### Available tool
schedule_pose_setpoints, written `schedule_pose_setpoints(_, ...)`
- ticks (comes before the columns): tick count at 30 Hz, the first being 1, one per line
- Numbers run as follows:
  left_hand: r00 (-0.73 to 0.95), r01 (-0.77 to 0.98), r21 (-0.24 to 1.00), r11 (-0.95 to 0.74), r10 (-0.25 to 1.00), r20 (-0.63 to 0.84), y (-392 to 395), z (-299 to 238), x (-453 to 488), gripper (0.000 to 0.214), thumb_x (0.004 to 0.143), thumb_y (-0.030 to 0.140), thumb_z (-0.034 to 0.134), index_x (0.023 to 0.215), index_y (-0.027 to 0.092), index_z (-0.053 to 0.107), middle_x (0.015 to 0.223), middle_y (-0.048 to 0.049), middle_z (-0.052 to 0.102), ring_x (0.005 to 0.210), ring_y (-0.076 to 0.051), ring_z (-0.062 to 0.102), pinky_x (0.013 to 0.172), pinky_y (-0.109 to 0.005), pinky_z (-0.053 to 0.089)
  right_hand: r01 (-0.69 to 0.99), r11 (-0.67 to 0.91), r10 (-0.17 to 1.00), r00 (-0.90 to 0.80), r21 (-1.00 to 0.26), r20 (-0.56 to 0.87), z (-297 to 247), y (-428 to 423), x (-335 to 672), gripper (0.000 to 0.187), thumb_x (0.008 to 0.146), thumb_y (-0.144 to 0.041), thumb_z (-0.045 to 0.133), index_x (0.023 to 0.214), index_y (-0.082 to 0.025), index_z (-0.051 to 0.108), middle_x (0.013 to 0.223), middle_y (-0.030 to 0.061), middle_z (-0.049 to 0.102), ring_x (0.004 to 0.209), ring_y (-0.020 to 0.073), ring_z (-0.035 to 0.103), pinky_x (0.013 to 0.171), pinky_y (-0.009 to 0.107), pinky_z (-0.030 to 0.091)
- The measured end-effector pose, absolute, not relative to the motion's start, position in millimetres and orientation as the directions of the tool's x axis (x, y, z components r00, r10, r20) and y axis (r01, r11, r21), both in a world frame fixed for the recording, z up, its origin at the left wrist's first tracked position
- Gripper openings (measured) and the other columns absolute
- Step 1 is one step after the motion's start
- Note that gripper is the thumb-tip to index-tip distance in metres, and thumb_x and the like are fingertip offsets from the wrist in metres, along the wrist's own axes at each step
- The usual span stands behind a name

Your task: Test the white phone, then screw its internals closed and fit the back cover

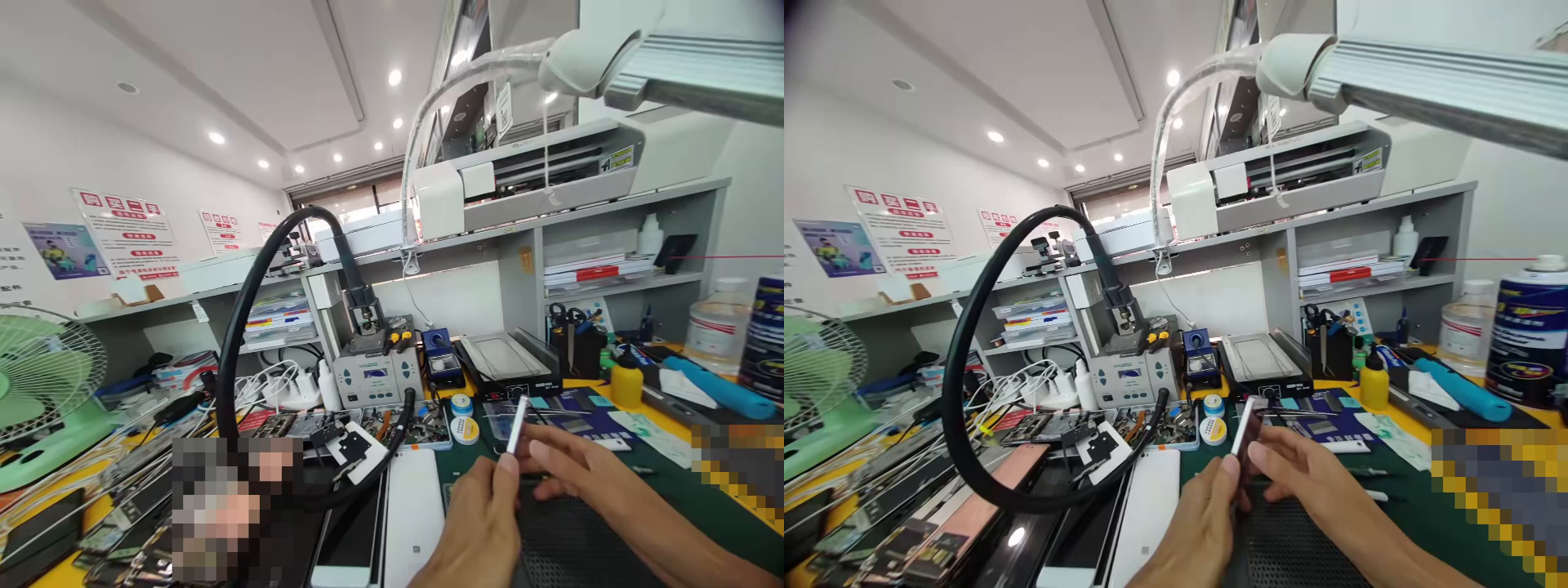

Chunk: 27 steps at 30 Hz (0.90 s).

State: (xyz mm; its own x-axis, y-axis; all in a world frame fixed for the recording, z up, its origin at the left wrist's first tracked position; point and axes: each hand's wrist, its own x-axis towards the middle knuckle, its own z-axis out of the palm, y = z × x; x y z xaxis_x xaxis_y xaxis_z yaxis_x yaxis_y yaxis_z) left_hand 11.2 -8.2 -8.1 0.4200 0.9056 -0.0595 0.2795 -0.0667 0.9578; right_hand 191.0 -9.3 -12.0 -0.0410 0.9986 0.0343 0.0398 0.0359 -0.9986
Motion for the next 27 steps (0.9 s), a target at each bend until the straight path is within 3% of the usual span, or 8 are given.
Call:
schedule_pose_setpoints(3, 0.377, 0.406, 0.899, -0.165, 0.926, 0.0, -11.7, -12.5, 10.9, 0.065, 0.095, 0.07, 0.023, 0.108, 0.018, 0.061, 0.11, -0.0131, 0.064, 0.111, -0.029, 0.055, 0.098, -0.045, 0.037, 0.1, 0.017, 0.997, 0.068, -0.995, 0.024, -13.7, -9.4, 190.4, 0.061, 0.073, -0.061, 0.075, 0.117, -0.018, 0.071, 0.111, 0.0133, 0.077, 0.097, 0.0328, 0.073, 0.078, 0.036, 0.062)
schedule_pose_setpoints(7, 0.375, 0.389, 0.904, -0.176, 0.927, 0.019, -13.1, -20.6, 10.8, 0.063, 0.095, 0.069, 0.028, 0.116, 0.02, 0.06, 0.12, -0.013, 0.064, 0.119, -0.029, 0.055, 0.101, -0.046, 0.038, 0.057, -0.034, 0.99, 0.141, -0.998, -0.026, -18.4, -7.5, 190.3, 0.056, 0.068, -0.057, 0.081, 0.108, -0.019, 0.071, 0.104, 0.0107, 0.078, 0.094, 0.0321, 0.073, 0.077, 0.031, 0.063)
schedule_pose_setpoints(10, 0.386, 0.383, 0.899, -0.212, 0.921, 0.053, -12.0, -20.9, 10.2, 0.066, 0.094, 0.07, 0.029, 0.118, 0.017, 0.062, 0.122, -0.0157, 0.065, 0.118, -0.031, 0.057, 0.1, -0.047, 0.04, -0.029, -0.101, 0.987, 0.119, -0.994, -0.104, -17.5, -8.1, 189.1, 0.038, 0.069, -0.042, 0.082, 0.1, -0.022, 0.071, 0.099, 0.0057, 0.078, 0.091, 0.0285, 0.073, 0.078, 0.027, 0.062)
schedule_pose_setpoints(14, 0.404, 0.381, 0.894, -0.236, 0.912, 0.069, -7.2, -20.1, 9.5, 0.07, 0.091, 0.071, 0.034, 0.116, 0.013, 0.065, 0.119, -0.0196, 0.066, 0.111, -0.034, 0.06, 0.095, -0.049, 0.044, -0.113, -0.086, 0.995, 0.043, -0.99, -0.092, -11.0, -10.9, 187.3, 0.023, 0.07, -0.029, 0.08, 0.09, -0.023, 0.071, 0.1, 0.0044, 0.076, 0.102, 0.0307, 0.069, 0.083, 0.029, 0.061)
schedule_pose_setpoints(19, 0.432, 0.351, 0.922, -0.164, 0.902, -0.004, 3.7, -25.0, 6.4, 0.069, 0.079, 0.078, 0.051, 0.105, 0.016, 0.068, 0.105, -0.0155, 0.071, 0.096, -0.033, 0.063, 0.082, -0.045, 0.049, -0.143, -0.074, 0.997, 0.011, -0.987, -0.077, -7.0, -13.0, 187.9, 0.011, 0.079, -0.033, 0.075, 0.082, -0.024, 0.072, 0.091, 0.0071, 0.075, 0.102, 0.0317, 0.069, 0.079, 0.03, 0.061)
schedule_pose_setpoints(22, 0.492, 0.309, 0.945, -0.104, 0.868, -0.066, 8.8, -26.6, 2.4, 0.072, 0.073, 0.078, 0.059, 0.107, 0.016, 0.067, 0.091, -0.0117, 0.071, 0.074, -0.024, 0.063, 0.062, -0.036, 0.052, -0.161, -0.079, 0.997, -0.013, -0.984, -0.078, -6.7, -14.7, 189.0, 0.01, 0.079, -0.033, 0.075, 0.083, -0.024, 0.072, 0.096, 0.008, 0.076, 0.103, 0.0327, 0.069, 0.082, 0.031, 0.06)
schedule_pose_setpoints(25, 0.564, 0.248, 0.967, -0.062, 0.821, -0.092, 11.3, -26.4, -1.6, 0.072, 0.07, 0.074, 0.066, 0.111, 0.015, 0.065, 0.085, -0.0071, 0.069, 0.054, -0.014, 0.054, 0.044, -0.027, 0.046, -0.17, -0.086, 0.996, -0.033, -0.982, -0.082, -6.2, -16.5, 189.6, 0.013, 0.081, -0.036, 0.075, 0.085, -0.024, 0.073, 0.106, 0.0089, 0.076, 0.107, 0.0331, 0.068, 0.084, 0.031, 0.06)
schedule_pose_setpoints(27, 0.593, 0.217, 0.975, -0.055, 0.801, -0.087, 11.8, -26.2, -3.7, 0.071, 0.069, 0.072, 0.069, 0.112, 0.016, 0.066, 0.086, -0.0059, 0.068, 0.052, -0.012, 0.051, 0.04, -0.025, 0.044, -0.174, -0.099, 0.995, -0.042, -0.98, -0.094, -6.5, -17.2, 190.3, 0.015, 0.083, -0.04, 0.074, 0.084, -0.025, 0.073, 0.106, 0.0089, 0.076, 0.109, 0.0323, 0.068, 0.085, 0.03, 0.06)
